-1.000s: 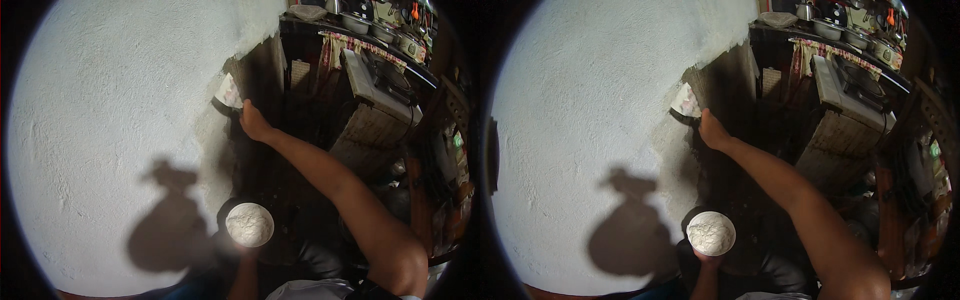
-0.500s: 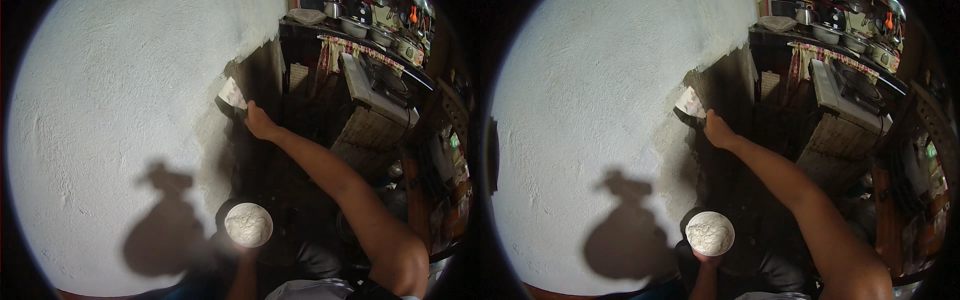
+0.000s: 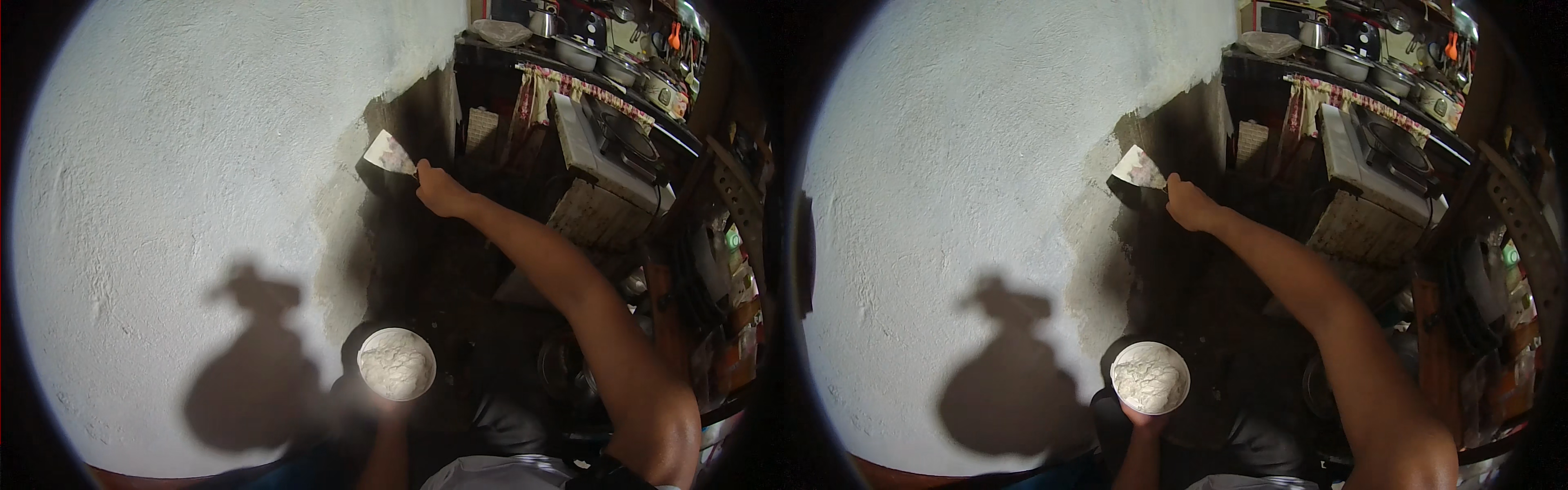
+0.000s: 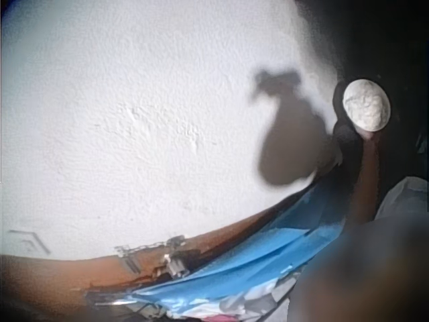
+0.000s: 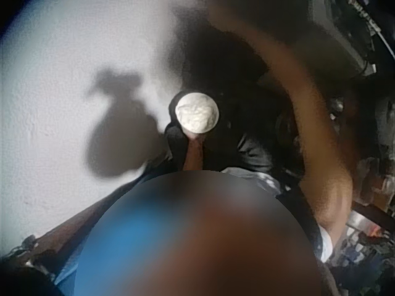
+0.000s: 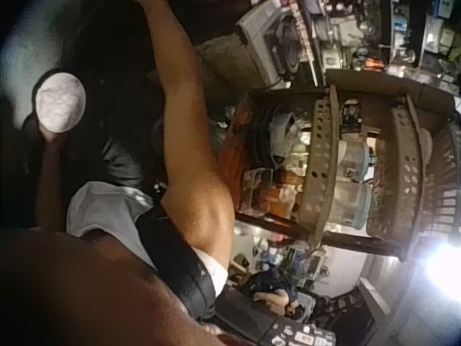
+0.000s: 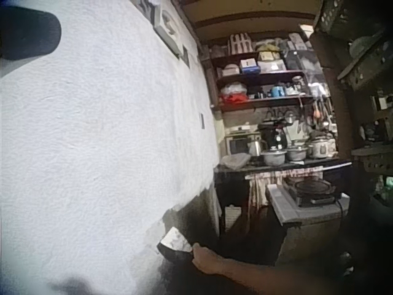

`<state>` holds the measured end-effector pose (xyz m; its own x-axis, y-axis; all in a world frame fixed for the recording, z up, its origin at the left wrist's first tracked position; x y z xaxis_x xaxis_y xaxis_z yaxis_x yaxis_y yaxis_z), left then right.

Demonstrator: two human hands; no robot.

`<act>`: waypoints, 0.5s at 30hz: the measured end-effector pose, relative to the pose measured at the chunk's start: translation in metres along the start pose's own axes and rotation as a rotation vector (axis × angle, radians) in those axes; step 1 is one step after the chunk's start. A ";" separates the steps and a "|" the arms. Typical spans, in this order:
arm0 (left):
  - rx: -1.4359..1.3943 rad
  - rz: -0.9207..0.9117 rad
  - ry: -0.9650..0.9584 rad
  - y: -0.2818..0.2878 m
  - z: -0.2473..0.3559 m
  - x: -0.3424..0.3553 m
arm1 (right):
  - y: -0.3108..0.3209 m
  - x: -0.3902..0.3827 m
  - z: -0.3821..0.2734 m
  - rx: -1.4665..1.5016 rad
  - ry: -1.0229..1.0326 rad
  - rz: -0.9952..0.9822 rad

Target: Apply and smooth plaster over a section of wall using a putty knife.

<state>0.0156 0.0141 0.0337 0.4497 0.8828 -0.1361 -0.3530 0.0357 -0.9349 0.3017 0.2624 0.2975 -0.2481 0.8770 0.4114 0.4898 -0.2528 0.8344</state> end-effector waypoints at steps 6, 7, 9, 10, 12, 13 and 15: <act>-0.071 0.001 -0.015 0.007 0.000 0.001 | -0.063 0.021 -0.048 0.093 0.014 0.132; -0.126 -0.013 0.006 0.008 0.001 0.000 | -0.076 0.023 -0.054 0.111 -0.033 0.125; -0.094 -0.033 0.000 0.007 0.002 0.000 | -0.089 0.024 -0.052 0.118 -0.071 0.098; -0.077 -0.043 -0.001 0.006 0.003 -0.001 | -0.089 0.021 -0.047 0.112 -0.066 0.085; -0.017 -0.038 0.006 0.003 0.005 0.000 | -0.080 0.015 -0.030 0.071 -0.078 0.036; 0.014 -0.036 0.017 0.001 0.004 -0.001 | -0.073 0.009 -0.021 0.043 -0.102 -0.004; -0.039 -0.028 0.040 -0.002 0.002 -0.002 | -0.056 -0.006 -0.004 0.011 -0.124 -0.017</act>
<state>0.0139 0.0133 0.0363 0.4915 0.8622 -0.1223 -0.3078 0.0406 -0.9506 0.2726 0.2698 0.2493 -0.1515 0.9252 0.3480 0.4952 -0.2336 0.8368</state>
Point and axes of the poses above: each hand's wrist, its own x-axis towards the middle knuckle, its own y-axis out of the back of the hand, z = x × y, the point moved 2 cm from there along x, towards the middle knuckle, and after that the axes turned 15 degrees about y, right-handed, at the moved point
